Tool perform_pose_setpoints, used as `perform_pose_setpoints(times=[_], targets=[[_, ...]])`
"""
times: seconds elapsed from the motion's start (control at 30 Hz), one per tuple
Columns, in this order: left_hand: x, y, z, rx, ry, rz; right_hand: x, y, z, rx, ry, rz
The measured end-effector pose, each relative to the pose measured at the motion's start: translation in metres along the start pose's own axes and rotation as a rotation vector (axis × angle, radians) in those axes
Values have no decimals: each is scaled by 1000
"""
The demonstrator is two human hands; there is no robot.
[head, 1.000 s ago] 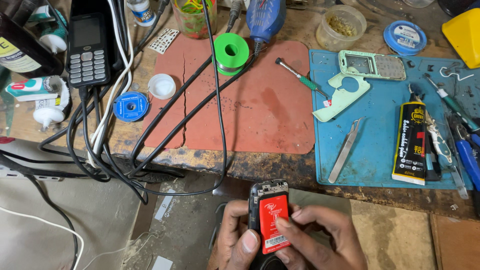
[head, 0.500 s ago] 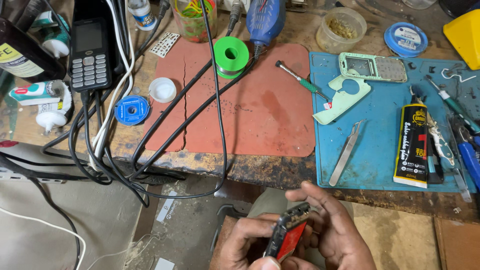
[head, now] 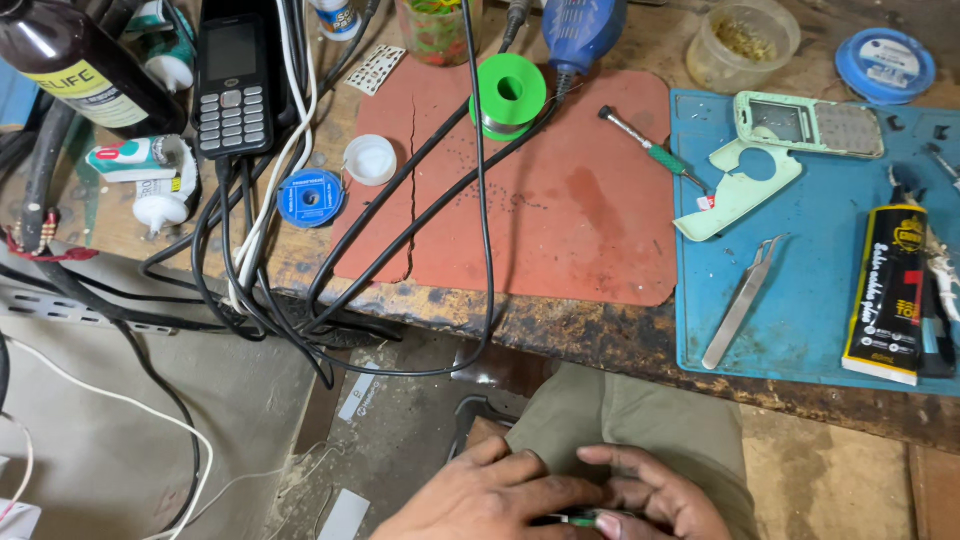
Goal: The person repairs a disassembled mobile phone on a cluttered workbench. They use tweezers to adjust components on the circuit board, clean the board with a cotton swab, insert a battery, and connect a charging cable. The phone screen lights up and shows a charging icon.
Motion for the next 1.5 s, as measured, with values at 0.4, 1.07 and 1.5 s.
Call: perform_pose_setpoints(times=[0.4, 1.07, 1.5], targets=[[36, -116, 41, 939, 872, -872, -10, 54, -42, -230, 169, -394], [161, -105, 169, -120, 1325, -648, -13, 17, -21, 20, 374, -605], [113, -125, 203, 628, 900, -895, -20, 3, -13, -180, 37, -549]])
Point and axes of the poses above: each hand's wrist, its own x-axis away from the middle knuckle, its own y-axis out of the back of the hand, z = x × y, the point moved 5 cm from there along -x, towards the middle knuckle, and after that the axes turned 12 degrees about -y, right-handed, at the moved point
